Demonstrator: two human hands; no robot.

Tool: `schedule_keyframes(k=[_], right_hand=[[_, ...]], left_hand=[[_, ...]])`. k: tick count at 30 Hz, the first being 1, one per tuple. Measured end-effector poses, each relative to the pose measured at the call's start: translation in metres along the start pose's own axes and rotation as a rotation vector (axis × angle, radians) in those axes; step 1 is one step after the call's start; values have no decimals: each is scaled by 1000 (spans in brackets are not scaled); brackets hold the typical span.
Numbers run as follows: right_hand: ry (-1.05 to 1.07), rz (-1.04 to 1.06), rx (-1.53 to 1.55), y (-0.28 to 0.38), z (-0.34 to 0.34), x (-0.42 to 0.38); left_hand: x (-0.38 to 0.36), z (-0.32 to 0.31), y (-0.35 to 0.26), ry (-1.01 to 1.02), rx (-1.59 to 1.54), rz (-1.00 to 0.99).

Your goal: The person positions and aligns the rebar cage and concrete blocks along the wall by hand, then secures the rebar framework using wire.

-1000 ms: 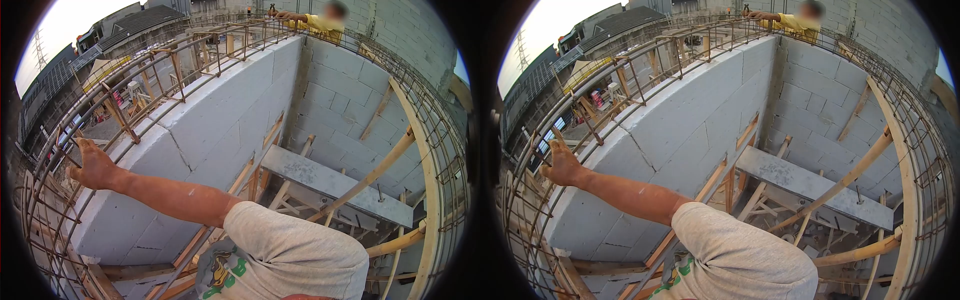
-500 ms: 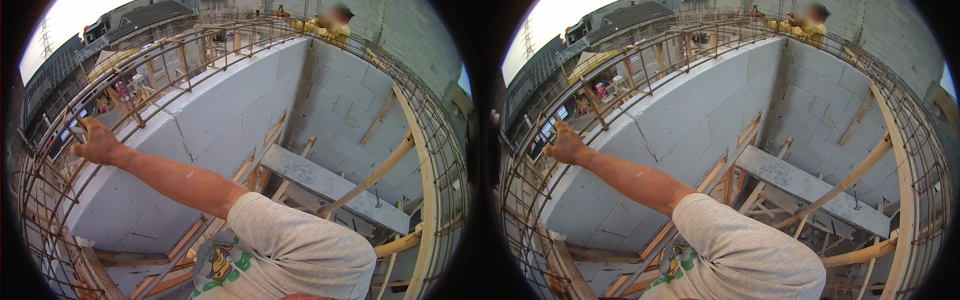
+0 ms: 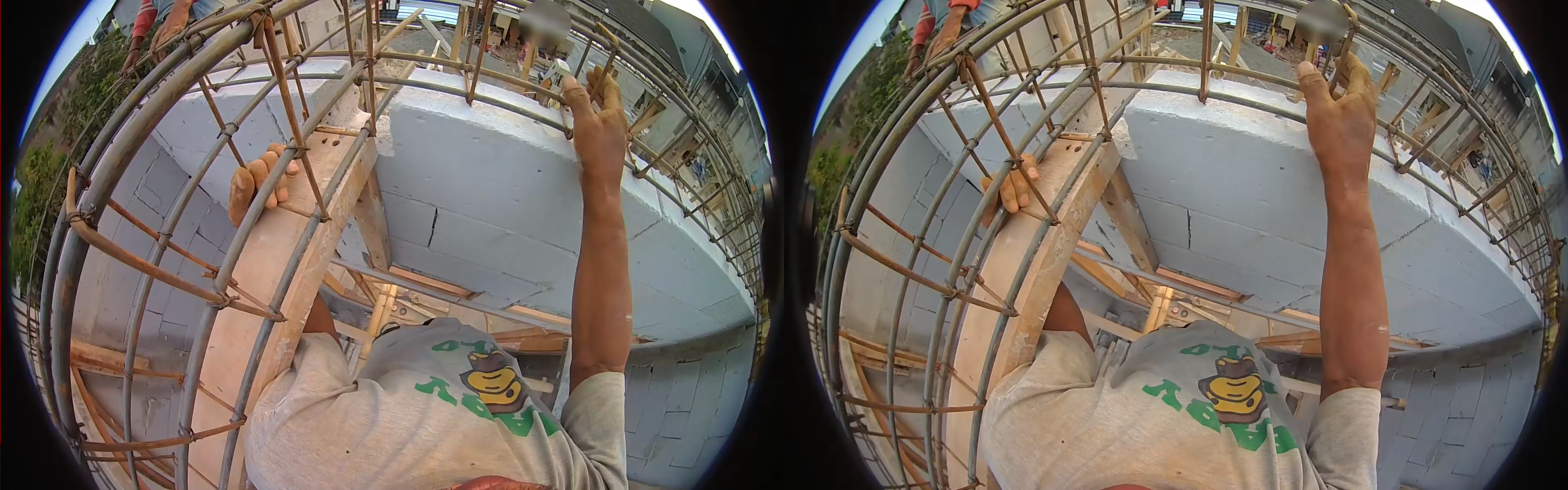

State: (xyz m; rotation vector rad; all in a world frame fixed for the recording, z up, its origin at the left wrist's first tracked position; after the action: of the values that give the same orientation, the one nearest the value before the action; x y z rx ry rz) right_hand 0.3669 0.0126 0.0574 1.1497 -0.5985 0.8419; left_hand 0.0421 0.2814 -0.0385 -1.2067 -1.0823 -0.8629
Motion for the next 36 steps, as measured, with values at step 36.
schedule_keyframes(k=[36], right_hand=[[385,754,728,141,-139,-192]], left_hand=[[-59,-11,4,-488,-135,154]])
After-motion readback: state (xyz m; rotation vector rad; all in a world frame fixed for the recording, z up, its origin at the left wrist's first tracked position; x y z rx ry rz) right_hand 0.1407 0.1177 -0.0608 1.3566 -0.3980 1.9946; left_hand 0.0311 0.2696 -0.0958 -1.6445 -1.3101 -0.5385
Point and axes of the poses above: each hand's wrist, its own x-axis towards the middle knuckle, its own z-axis out of the back of the hand, y = z × x, the point moved 8 cm from there along x, towards the middle knuckle, and after that the axes turned 6 degrees about y, right-handed, at the moved point
